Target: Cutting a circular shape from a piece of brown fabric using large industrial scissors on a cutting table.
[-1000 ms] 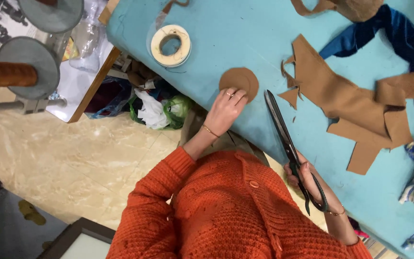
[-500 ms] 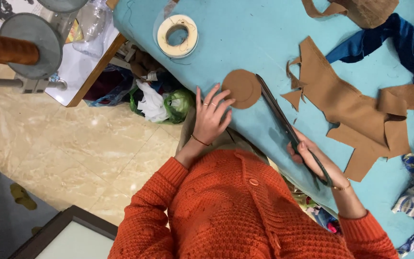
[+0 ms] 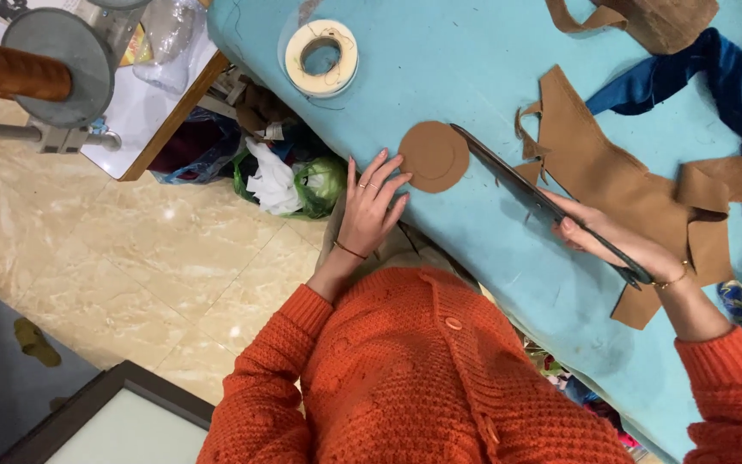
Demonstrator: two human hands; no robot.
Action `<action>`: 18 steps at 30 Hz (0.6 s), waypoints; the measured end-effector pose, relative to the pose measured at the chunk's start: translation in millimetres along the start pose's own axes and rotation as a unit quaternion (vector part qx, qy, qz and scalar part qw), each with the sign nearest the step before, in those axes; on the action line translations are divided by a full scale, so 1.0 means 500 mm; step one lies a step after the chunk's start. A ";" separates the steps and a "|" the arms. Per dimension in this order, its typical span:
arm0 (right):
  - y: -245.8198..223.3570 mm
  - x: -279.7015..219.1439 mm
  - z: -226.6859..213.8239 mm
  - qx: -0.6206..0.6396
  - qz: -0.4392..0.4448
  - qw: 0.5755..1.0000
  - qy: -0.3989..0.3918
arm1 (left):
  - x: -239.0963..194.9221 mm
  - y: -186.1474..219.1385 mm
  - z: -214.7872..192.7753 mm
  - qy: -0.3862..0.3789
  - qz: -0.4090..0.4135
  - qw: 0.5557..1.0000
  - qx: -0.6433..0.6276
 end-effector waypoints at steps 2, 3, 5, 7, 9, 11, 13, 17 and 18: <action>0.030 0.008 -0.007 0.029 0.018 0.999 -0.023 | -0.002 -0.001 0.001 -0.002 -0.002 1.000 -0.003; 0.048 0.011 -0.006 0.059 0.035 0.997 -0.044 | -0.001 -0.002 0.002 -0.005 -0.002 1.000 -0.007; 0.026 0.016 -0.012 0.060 -0.012 0.996 -0.063 | -0.001 -0.002 0.002 -0.005 -0.003 1.000 -0.003; -0.014 0.009 -0.011 0.061 -0.058 0.993 -0.082 | -0.001 -0.002 0.003 -0.006 -0.003 1.000 0.001; -0.024 0.001 -0.012 0.078 0.014 0.995 -0.068 | -0.002 -0.002 0.004 -0.004 -0.002 1.000 0.000; -0.011 0.005 -0.018 0.064 0.043 0.996 -0.052 | -0.002 -0.004 0.004 -0.004 -0.004 1.000 -0.002; 0.000 0.006 -0.024 0.050 0.072 0.996 -0.035 | -0.002 -0.005 0.004 -0.005 -0.006 1.000 -0.004; 0.008 0.008 -0.037 -0.033 0.097 0.995 0.004 | -0.003 -0.006 0.007 -0.009 -0.009 1.000 -0.009; 0.004 0.010 -0.041 -0.057 0.086 0.995 0.017 | -0.003 -0.007 0.009 -0.012 -0.011 1.000 -0.009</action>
Point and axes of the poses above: each hand's wrist, its own x-axis towards the middle knuckle, its own z-axis out of the palm, y = z × x, the point moved 10 cm from there along x, towards the middle knuckle, and after that the axes turned 5 degrees about z, right-handed, at the moved point
